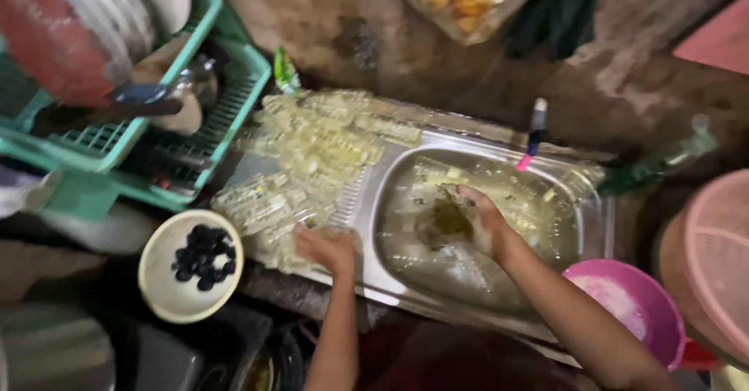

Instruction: The person washes multiple plastic bottles in a sink using a soapy sponge, rinses them under running water, and places them on the sink ledge. They also briefly handle a bowl of dark round objects, rinsing them under the tap.

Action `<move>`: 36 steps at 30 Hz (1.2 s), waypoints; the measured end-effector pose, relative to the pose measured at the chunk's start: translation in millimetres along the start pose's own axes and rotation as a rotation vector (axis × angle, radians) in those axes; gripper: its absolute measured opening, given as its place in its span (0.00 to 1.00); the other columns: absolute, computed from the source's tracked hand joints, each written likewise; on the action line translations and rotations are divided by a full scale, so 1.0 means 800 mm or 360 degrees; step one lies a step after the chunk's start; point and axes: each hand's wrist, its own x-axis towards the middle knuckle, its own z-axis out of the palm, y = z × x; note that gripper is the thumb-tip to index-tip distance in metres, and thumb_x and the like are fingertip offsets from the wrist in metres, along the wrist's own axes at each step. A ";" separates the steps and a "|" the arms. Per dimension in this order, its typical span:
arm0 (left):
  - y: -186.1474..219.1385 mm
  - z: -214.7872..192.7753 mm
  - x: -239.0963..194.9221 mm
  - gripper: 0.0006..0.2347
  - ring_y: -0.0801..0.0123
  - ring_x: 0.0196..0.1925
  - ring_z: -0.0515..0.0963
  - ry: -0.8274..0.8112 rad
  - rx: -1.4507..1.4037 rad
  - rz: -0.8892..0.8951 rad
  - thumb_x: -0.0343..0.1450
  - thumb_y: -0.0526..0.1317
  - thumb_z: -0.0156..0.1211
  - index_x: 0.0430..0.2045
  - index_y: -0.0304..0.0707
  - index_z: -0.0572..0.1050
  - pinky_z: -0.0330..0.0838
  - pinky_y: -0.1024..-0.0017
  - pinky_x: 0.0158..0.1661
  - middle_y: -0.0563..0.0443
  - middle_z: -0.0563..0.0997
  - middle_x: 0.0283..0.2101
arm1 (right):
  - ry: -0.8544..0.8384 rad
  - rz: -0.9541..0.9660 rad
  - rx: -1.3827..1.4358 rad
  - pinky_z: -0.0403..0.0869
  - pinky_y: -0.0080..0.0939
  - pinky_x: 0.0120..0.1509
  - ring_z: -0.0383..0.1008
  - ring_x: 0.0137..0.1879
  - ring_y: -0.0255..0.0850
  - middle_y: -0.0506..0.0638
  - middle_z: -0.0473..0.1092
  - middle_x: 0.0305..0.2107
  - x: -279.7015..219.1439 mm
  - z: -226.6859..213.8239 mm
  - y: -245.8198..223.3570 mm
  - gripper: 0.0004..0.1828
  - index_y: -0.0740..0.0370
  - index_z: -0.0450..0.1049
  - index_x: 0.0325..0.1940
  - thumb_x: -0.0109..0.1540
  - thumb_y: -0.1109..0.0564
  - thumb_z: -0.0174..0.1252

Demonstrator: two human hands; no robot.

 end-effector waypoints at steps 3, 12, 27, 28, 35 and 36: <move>0.066 0.029 -0.015 0.24 0.38 0.60 0.68 -0.0384 -0.0307 0.0293 0.64 0.28 0.57 0.57 0.26 0.67 0.61 0.48 0.63 0.27 0.70 0.57 | 0.0314 -0.0010 0.0092 0.70 0.71 0.65 0.71 0.63 0.63 0.63 0.69 0.59 0.030 -0.054 -0.002 0.33 0.60 0.66 0.65 0.63 0.38 0.48; 0.192 0.143 -0.106 0.19 0.41 0.57 0.73 -0.1505 -0.0320 0.1186 0.62 0.33 0.61 0.49 0.28 0.75 0.65 0.53 0.60 0.30 0.77 0.52 | 0.0569 -0.0110 0.0564 0.68 0.73 0.67 0.73 0.62 0.59 0.59 0.72 0.57 0.070 -0.209 0.012 0.32 0.59 0.67 0.65 0.65 0.37 0.46; 0.264 0.347 -0.242 0.19 0.49 0.67 0.68 -0.1842 0.0437 0.2287 0.72 0.39 0.50 0.60 0.45 0.71 0.60 0.48 0.65 0.43 0.74 0.59 | 0.0682 -0.0299 0.0995 0.73 0.69 0.62 0.76 0.51 0.60 0.62 0.76 0.47 0.074 -0.343 0.024 0.27 0.62 0.75 0.56 0.63 0.42 0.49; 0.270 0.355 -0.250 0.20 0.49 0.64 0.69 -0.1671 0.0470 0.2439 0.69 0.39 0.52 0.58 0.47 0.71 0.61 0.47 0.63 0.44 0.75 0.58 | 0.0656 -0.0284 0.0982 0.74 0.67 0.61 0.77 0.50 0.59 0.63 0.76 0.46 0.072 -0.346 0.024 0.28 0.63 0.75 0.56 0.63 0.41 0.49; 0.285 0.351 -0.251 0.34 0.38 0.58 0.72 -0.1950 0.0736 0.2480 0.62 0.47 0.64 0.65 0.40 0.64 0.65 0.42 0.57 0.40 0.74 0.58 | 0.0649 -0.0104 0.1040 0.73 0.69 0.60 0.77 0.51 0.59 0.64 0.76 0.48 0.050 -0.340 0.012 0.34 0.65 0.74 0.57 0.63 0.35 0.45; 0.279 0.342 -0.248 0.36 0.39 0.57 0.72 -0.2101 0.0844 0.2347 0.62 0.47 0.67 0.67 0.37 0.61 0.65 0.45 0.56 0.36 0.74 0.57 | 0.0648 -0.0112 0.1058 0.73 0.68 0.60 0.77 0.52 0.59 0.64 0.76 0.48 0.047 -0.336 0.013 0.35 0.65 0.74 0.57 0.64 0.34 0.45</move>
